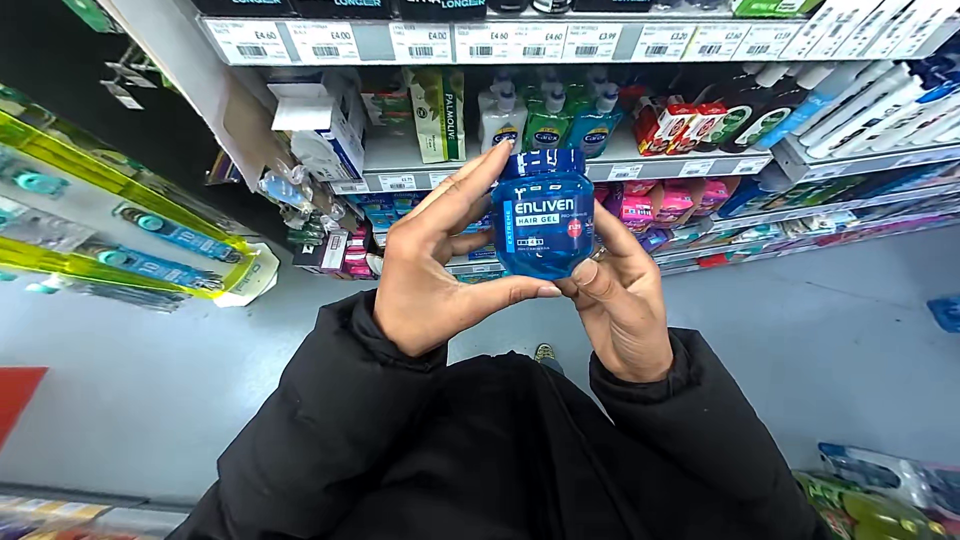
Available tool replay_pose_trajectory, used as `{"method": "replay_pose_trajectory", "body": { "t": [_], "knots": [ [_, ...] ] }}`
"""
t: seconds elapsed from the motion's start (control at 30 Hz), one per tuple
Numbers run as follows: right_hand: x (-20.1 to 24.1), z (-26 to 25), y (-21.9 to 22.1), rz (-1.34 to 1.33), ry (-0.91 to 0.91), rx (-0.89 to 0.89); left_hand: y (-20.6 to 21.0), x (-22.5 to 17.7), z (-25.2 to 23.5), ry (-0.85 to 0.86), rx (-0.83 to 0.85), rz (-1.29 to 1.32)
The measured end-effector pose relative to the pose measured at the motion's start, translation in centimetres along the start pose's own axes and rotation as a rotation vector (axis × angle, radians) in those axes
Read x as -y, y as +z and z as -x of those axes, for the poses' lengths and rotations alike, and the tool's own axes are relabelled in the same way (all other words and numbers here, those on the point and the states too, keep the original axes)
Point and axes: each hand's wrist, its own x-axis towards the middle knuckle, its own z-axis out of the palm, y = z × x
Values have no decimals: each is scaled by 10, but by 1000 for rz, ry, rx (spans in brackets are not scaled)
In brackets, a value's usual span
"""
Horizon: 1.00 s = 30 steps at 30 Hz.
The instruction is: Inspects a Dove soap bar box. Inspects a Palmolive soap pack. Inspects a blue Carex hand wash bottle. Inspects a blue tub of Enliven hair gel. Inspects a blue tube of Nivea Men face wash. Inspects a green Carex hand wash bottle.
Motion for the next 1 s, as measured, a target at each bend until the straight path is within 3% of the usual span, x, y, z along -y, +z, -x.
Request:
{"method": "replay_pose_trajectory", "body": {
  "t": [0.43, 0.57, 0.7, 0.8, 0.93, 1.0],
  "knots": [
    [64, -19, -110, -19, 35, 56, 107, 16, -60, -14, -48, -49],
    [80, -29, -141, -28, 20, 111, 131, 56, -79, 177, -80, -58],
    [92, -39, -166, -29, 25, 147, 158, 22, -90, 31, -96, -131],
    [97, -44, -180, -32, 56, 186, 171, 27, -91, 34, -141, -135],
    [98, -47, -191, -67, 92, 216, 172, 70, -94, 152, -179, -154],
    [97, -48, -193, -75, 106, 222, 175, 65, -92, 132, -189, -169]
  ]
}}
